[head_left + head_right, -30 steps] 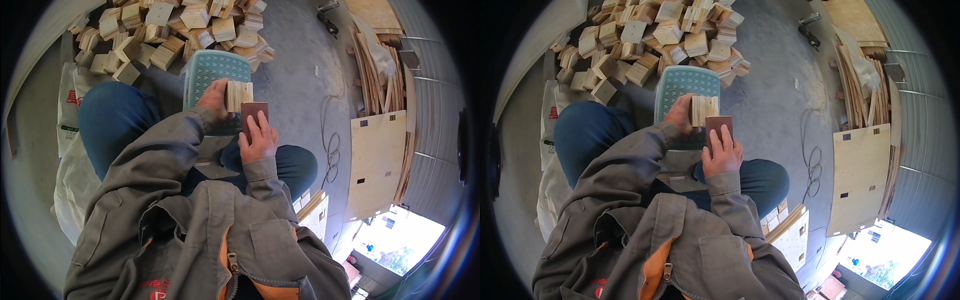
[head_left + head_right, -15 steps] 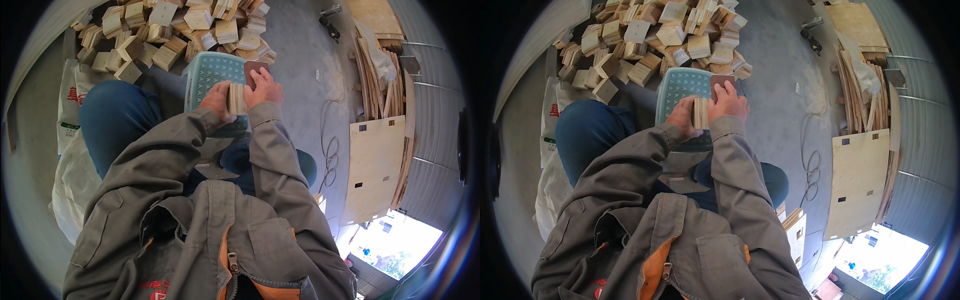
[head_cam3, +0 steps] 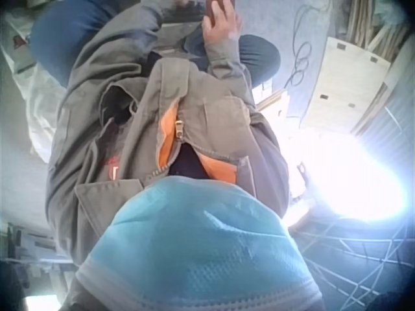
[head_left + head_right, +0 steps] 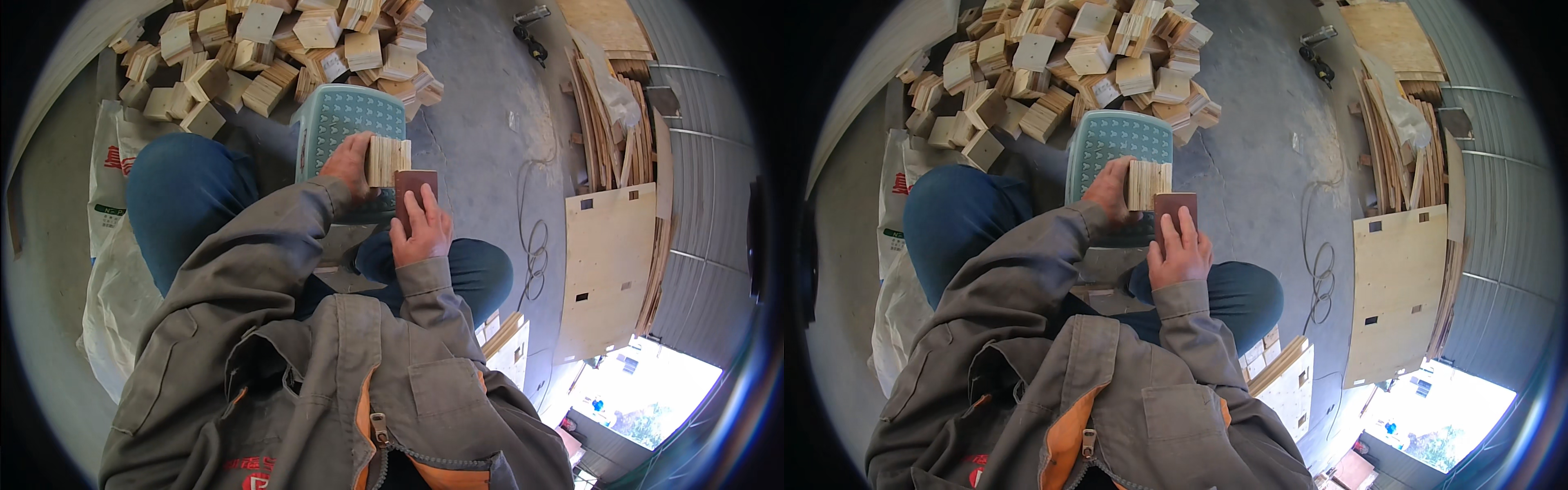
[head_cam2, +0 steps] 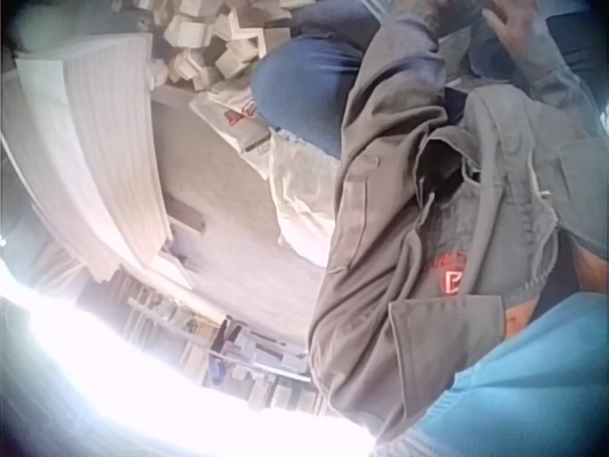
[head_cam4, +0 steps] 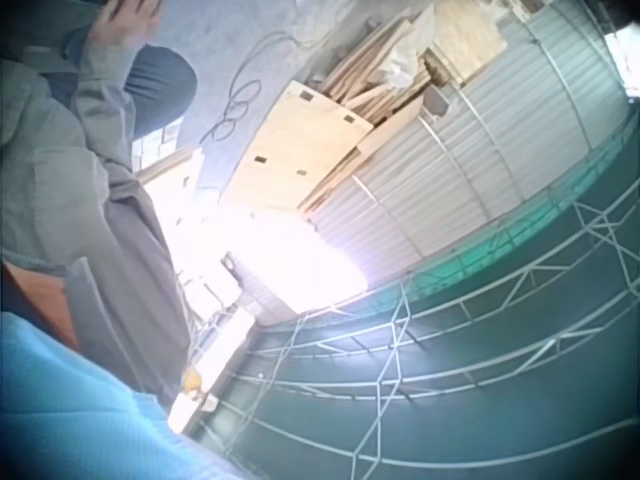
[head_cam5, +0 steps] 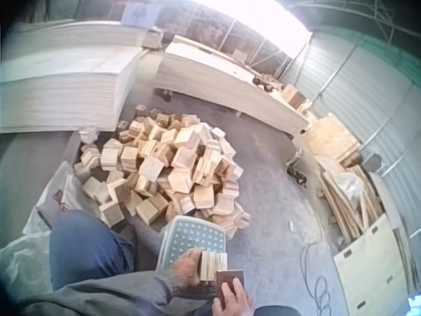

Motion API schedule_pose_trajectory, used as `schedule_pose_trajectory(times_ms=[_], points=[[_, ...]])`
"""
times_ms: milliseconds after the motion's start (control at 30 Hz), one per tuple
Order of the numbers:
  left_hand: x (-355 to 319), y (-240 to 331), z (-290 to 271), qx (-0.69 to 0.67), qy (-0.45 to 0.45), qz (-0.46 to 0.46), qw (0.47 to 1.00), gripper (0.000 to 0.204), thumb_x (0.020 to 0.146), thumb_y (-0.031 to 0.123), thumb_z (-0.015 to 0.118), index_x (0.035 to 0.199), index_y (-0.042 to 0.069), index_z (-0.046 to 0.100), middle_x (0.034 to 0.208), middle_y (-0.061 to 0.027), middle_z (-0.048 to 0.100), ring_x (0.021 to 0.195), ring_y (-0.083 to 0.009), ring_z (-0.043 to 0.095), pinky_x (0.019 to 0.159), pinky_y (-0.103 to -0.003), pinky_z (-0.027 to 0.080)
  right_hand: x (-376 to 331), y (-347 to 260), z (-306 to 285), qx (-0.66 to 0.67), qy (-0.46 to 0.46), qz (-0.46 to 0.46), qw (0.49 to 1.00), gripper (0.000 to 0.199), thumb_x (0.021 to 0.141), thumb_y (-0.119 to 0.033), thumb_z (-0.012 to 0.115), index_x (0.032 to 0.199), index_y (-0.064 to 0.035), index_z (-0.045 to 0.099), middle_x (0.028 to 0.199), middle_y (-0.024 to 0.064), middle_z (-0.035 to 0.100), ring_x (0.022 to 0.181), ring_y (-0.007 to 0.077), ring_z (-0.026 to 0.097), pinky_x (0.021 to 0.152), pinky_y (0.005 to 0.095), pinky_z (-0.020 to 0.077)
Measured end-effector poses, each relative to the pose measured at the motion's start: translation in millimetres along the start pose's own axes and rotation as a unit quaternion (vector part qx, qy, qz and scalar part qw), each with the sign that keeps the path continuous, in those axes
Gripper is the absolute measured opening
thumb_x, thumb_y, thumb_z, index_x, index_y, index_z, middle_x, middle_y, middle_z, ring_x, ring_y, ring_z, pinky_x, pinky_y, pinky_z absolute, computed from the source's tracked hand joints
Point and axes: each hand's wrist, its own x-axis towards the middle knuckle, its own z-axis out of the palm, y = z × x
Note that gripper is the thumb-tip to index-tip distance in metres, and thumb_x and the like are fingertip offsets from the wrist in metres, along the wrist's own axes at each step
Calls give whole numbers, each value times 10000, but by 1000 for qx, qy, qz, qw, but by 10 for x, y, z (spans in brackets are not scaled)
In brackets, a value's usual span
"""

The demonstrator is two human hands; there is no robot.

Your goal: The person sits on a low stool and sands small rectangular wooden blocks one by one using a sanding block. They hold the block in one hand and rub the sanding block over its surfaces, then place the finished block onto a growing stack on the floor.

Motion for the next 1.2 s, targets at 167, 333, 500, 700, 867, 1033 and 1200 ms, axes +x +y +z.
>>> schedule_pose_trajectory(times_ms=[167,333,500,700,867,1033,1200], points=[[4,-48,42,-5,13,10,1000,1029,637,166,941,1515,90,411,1460,-218,511,1387,-422,510,1177,-454,448,392,3,133,18,13,29,999,554,839,-207,796,1387,-199,711,1587,41,544,1289,367,554,1111,523,448],[24,-51,37,-6,1,4,1000,1051,623,174,958,1518,129,407,1471,-190,513,1388,-413,518,1171,-454,460,1159,107,383,11,12,57,998,516,865,-250,765,1379,-220,722,1573,28,566,1257,358,583,1110,497,458],[-1,-29,9,2,6,-2,1000,1060,609,189,967,1509,133,410,1450,-191,518,1387,-413,516,1166,-453,463,1443,47,375,-13,-33,71,997,509,866,-261,759,1372,-226,730,1569,44,572,1211,365,604,1087,500,472],[8,-110,80,3,28,14,1000,1005,651,205,939,1508,121,419,1446,-207,527,1373,-421,530,1161,-454,464,687,142,324,59,37,-30,997,557,827,-211,801,1376,-162,722,1571,117,560,1191,383,603,1068,498,478],[12,-116,108,-7,28,29,999,1016,646,218,951,1500,80,419,1417,-235,535,1350,-434,534,1152,-452,464,-58,58,149,99,27,-53,993,583,788,-170,826,1362,-155,724,1563,115,565,1188,380,596,1061,503,482],[18,-99,98,-6,29,18,999,1025,645,220,949,1508,73,417,1434,-239,525,1351,-434,534,1156,-445,461,71,104,159,110,37,-66,991,579,780,-142,827,1351,-156,729,1544,95,585,1218,381,590,1067,504,490],[28,-91,70,-7,7,13,1000,1031,647,214,954,1512,72,410,1444,-232,510,1377,-425,511,1171,-445,449,777,104,344,100,47,-38,993,540,815,-156,796,1350,-140,725,1530,125,600,1253,378,606,1080,491,489]])
